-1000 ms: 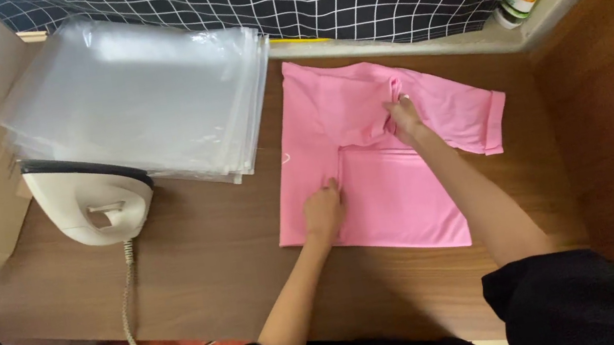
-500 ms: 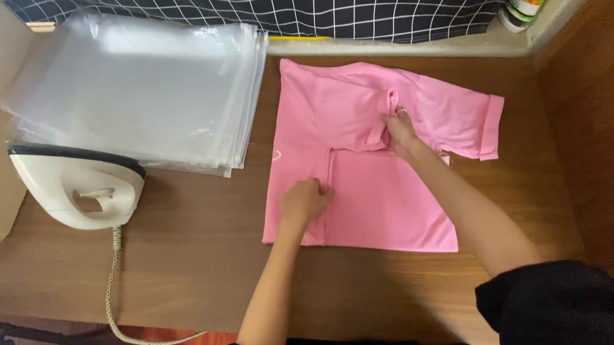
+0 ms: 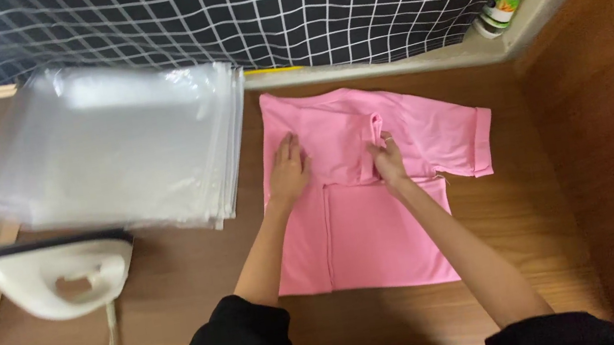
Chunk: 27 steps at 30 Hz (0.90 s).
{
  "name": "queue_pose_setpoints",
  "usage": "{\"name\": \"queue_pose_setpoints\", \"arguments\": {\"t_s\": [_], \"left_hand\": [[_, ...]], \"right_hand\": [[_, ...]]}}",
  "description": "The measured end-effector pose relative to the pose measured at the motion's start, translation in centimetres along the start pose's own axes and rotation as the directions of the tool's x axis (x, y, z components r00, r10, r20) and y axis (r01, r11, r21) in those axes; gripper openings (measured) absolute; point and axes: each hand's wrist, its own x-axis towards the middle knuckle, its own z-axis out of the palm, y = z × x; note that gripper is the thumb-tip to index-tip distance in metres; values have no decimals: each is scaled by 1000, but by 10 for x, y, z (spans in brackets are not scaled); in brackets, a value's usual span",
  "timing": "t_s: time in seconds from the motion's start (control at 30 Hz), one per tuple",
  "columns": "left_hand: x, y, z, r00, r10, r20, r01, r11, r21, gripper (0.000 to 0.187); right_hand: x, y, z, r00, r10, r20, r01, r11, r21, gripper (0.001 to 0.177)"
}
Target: Ironing a pink t-shirt, folding it neatly, placing it into a plastic protective sleeve, and then packing the sleeved shirt into a cardboard shipping box.
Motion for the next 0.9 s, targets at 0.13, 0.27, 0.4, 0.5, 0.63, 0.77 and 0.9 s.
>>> {"name": "queue_pose_setpoints", "arguments": {"t_s": [0.13, 0.27, 0.4, 0.5, 0.63, 0.77, 0.9], "left_hand": [[6, -14, -3, 999, 39, 19, -42, 975, 219, 58], [6, -4, -11, 999, -31, -25, 36, 972, 230, 57], [16, -19, 27, 979, -37, -199, 91, 958, 274, 59], [40, -24, 12, 983, 146, -115, -118, 967, 225, 54], [56, -51, 22, 994, 93, -56, -74, 960, 271, 54], [49, -46, -10, 987, -88, -131, 84, 996, -37, 42], [19, -44, -42, 924, -249, -291, 126, 915, -384, 30]], "right_hand": [[11, 29, -20, 958, -256, -128, 244, 964, -102, 32], [2, 26, -27, 974, -172, -148, 156, 982, -111, 26], [0, 15, -19, 985, -86, -148, 68, 990, -122, 39], [-11, 3, -14, 987, -57, -147, 41, 993, -107, 40], [-6, -14, 11, 987, -121, -101, 100, 976, -195, 54], [-46, -99, 82, 974, -225, 10, 213, 904, -370, 57], [-55, -86, 114, 983, -10, 182, 83, 914, -398, 61]]}}
